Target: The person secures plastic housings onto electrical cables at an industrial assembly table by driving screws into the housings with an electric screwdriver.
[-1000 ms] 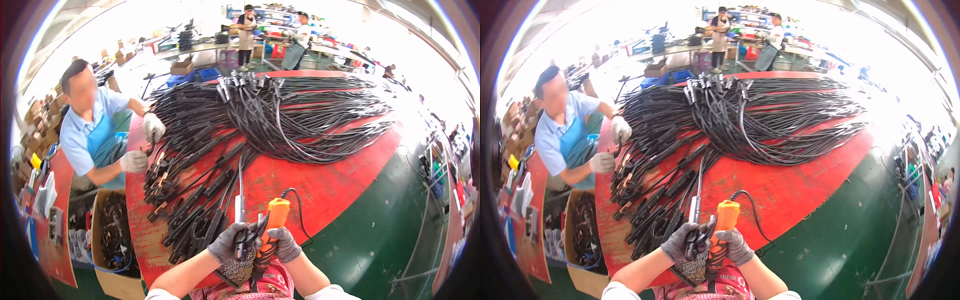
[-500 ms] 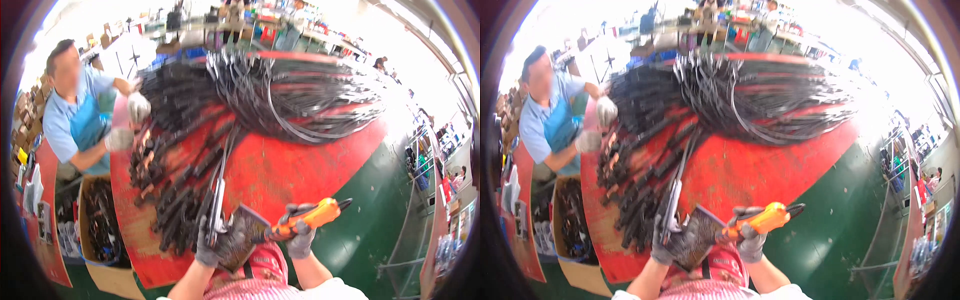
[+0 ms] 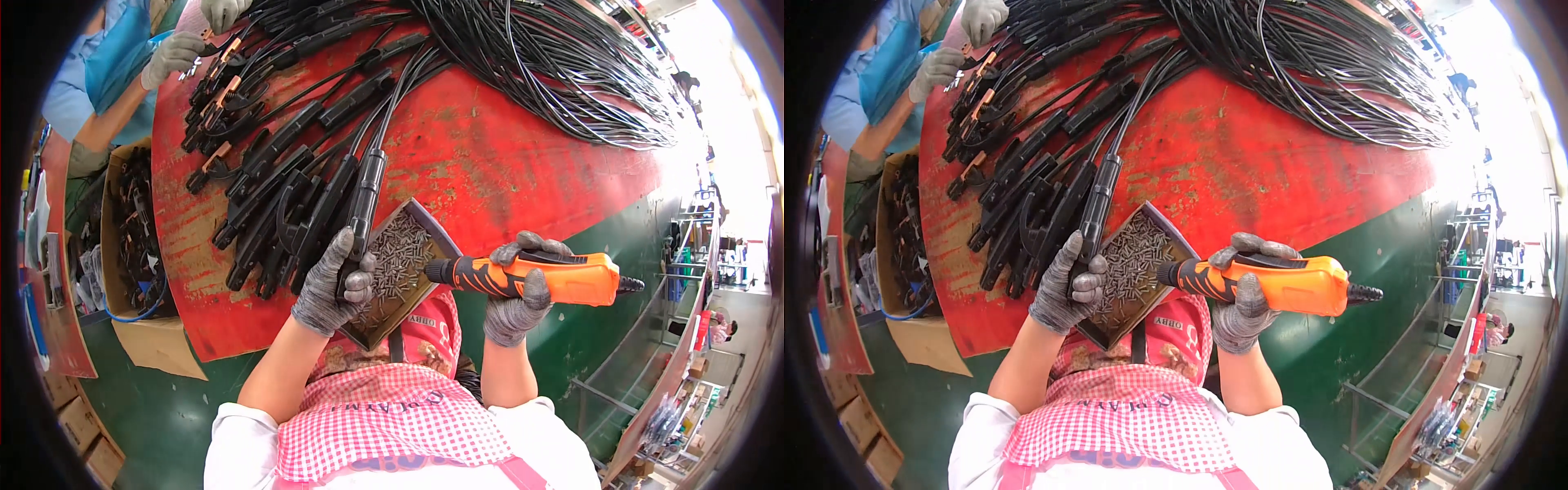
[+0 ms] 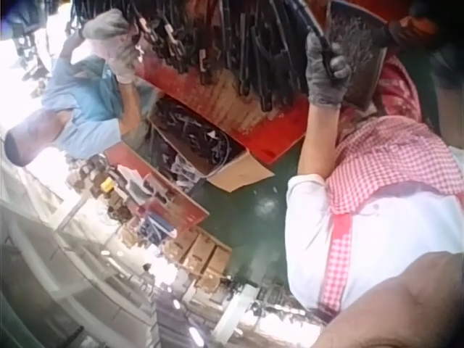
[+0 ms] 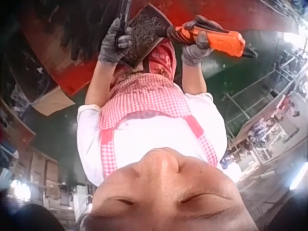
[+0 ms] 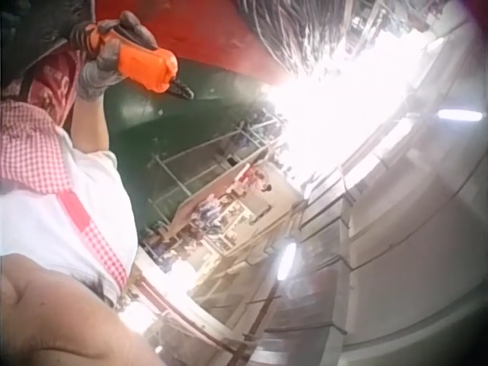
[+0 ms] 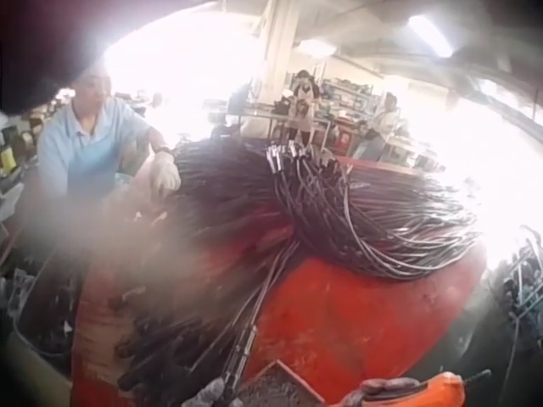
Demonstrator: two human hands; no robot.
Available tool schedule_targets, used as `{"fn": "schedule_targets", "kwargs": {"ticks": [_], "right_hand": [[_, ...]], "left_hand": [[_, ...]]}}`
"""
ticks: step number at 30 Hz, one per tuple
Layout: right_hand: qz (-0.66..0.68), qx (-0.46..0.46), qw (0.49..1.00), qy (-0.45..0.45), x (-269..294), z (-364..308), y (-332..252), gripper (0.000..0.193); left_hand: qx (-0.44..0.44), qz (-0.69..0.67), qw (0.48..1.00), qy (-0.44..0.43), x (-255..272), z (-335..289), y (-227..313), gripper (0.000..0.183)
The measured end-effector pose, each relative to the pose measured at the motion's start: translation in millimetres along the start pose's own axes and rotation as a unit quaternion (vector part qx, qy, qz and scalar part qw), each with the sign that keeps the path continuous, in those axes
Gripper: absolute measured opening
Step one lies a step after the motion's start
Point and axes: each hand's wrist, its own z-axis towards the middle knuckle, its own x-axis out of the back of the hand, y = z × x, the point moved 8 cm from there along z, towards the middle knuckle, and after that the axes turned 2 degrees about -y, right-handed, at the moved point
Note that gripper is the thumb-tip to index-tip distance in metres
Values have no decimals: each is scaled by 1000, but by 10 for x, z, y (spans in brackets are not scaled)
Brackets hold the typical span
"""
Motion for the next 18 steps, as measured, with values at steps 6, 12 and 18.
{"fn": "schedule_targets", "kwargs": {"ticks": [6, 12, 18], "right_hand": [[-31, -8, 999, -16, -68, -25, 67, 44], [-49, -3, 999, -16, -99, 14, 52, 45], [-46, -13, 999, -20, -90, 11, 88, 46]], "left_hand": [[1, -1, 1000, -12, 11, -21, -7, 21], [3, 0, 1000, -17, 7, 0, 5, 21], [6, -7, 1000, -24, -11, 1, 10, 21]]}}
